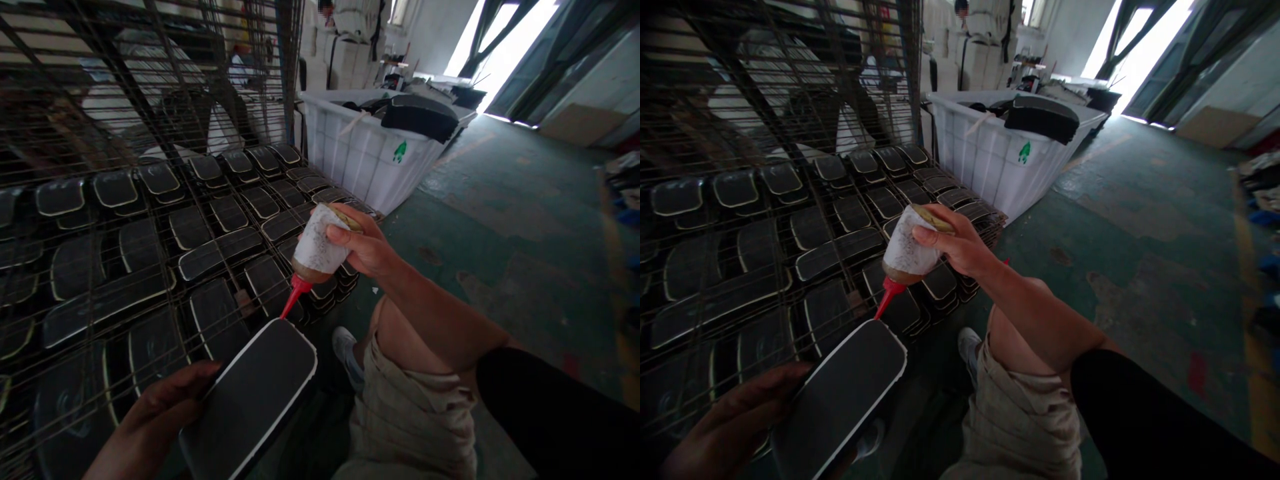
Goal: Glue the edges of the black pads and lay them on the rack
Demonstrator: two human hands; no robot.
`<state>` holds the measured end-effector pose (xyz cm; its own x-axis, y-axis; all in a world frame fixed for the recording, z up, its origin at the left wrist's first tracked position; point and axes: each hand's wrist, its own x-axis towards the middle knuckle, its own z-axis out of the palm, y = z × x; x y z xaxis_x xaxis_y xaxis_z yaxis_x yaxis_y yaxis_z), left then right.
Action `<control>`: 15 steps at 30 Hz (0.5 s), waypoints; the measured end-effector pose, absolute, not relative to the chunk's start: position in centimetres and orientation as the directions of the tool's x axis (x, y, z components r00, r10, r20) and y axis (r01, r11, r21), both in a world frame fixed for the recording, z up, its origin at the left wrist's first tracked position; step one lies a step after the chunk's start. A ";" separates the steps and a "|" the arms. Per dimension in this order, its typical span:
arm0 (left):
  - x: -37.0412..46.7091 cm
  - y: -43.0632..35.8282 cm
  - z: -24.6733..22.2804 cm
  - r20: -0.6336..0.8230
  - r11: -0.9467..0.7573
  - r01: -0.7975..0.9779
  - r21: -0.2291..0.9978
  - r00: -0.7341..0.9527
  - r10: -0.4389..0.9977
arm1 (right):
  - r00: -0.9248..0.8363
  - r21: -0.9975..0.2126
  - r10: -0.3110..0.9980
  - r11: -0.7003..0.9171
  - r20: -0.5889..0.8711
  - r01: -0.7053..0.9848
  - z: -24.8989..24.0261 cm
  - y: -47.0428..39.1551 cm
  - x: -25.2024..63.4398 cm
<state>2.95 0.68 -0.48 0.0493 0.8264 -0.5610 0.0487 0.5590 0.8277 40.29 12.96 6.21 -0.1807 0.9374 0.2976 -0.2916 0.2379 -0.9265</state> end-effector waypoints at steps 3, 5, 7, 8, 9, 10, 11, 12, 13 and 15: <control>3.1 0.6 -0.3 -0.561 0.560 0.046 0.828 0.029 0.827 | -0.175 -0.921 0.939 0.233 0.296 -0.312 6.2 13.0 40.2; 3.1 0.5 -0.2 -0.559 0.557 0.065 0.828 0.026 0.829 | -0.170 -0.920 0.937 0.243 0.305 -0.307 6.4 13.0 40.1; 3.2 0.3 -0.1 -0.546 0.544 0.073 0.836 -0.003 0.838 | -0.170 -0.920 0.932 0.261 0.319 -0.294 6.6 12.9 40.0; 3.3 0.2 0.0 -0.532 0.533 0.068 0.843 -0.026 0.846 | -0.171 -0.920 0.931 0.265 0.321 -0.288 6.7 12.8 39.9; 3.4 0.2 0.1 -0.516 0.518 0.064 0.853 -0.045 0.855 | -0.176 -0.922 0.931 0.262 0.319 -0.285 6.8 12.7 39.8; 3.4 0.1 0.2 -0.507 0.509 0.061 0.858 -0.058 0.860 | -0.179 -0.924 0.933 0.256 0.313 -0.282 6.9 12.6 39.8; 3.5 0.0 0.3 -0.496 0.500 0.056 0.864 -0.074 0.865 | -0.182 -0.928 0.935 0.248 0.304 -0.278 7.0 12.6 39.7; 3.6 0.0 0.4 -0.484 0.489 0.050 0.871 -0.089 0.871 | -0.181 -0.931 0.938 0.241 0.296 -0.273 7.0 12.5 39.7; 3.6 0.0 0.5 -0.475 0.480 0.041 0.876 -0.097 0.875 | -0.177 -0.933 0.940 0.237 0.290 -0.270 7.1 12.5 39.7; 3.6 0.0 0.7 -0.478 0.481 0.007 0.877 -0.101 0.872 | -0.170 -0.936 0.945 0.226 0.278 -0.269 7.1 12.5 39.7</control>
<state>3.56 0.01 0.68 -0.1012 0.8725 -0.4780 0.0071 0.4811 0.8766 39.70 12.50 7.07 -0.1705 0.9455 0.2776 -0.2694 0.2263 -0.9361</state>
